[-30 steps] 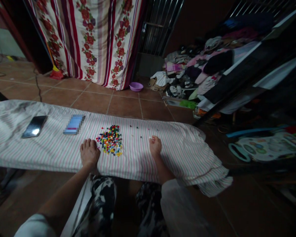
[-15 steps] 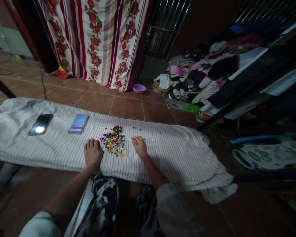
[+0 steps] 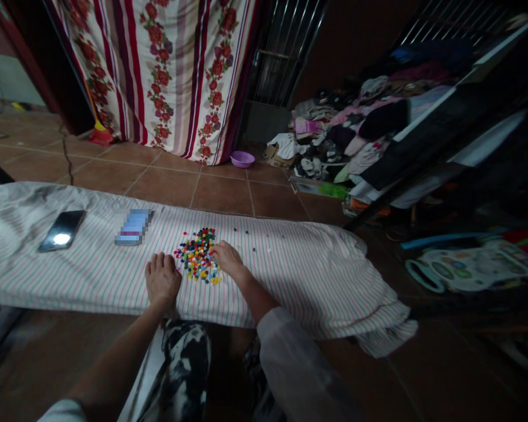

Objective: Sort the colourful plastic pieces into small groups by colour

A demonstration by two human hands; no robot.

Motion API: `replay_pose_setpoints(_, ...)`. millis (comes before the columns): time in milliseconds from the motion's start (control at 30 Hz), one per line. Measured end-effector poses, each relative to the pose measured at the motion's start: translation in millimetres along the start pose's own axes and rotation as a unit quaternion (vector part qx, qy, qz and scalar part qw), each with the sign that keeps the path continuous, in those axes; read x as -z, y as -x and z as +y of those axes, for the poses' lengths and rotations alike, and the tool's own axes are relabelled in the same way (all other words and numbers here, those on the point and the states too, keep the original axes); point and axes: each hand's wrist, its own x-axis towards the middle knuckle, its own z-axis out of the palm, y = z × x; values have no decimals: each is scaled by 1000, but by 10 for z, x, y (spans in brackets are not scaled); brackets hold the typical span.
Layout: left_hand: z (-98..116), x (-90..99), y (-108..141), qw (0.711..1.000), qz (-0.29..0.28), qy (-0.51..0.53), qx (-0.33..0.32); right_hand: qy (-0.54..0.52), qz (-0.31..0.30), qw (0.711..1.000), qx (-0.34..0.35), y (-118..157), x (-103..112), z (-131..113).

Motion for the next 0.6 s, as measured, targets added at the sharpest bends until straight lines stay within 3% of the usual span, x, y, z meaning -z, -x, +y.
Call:
replay_pose_setpoints(400,11,23,-5,1000,-11,14,11,2,-32,999,-43,-95,70,-71)
replay_pose_setpoints(600,11,11,-5,1000,-8,-2,5,-83,61,995,-16,-70,-84,13)
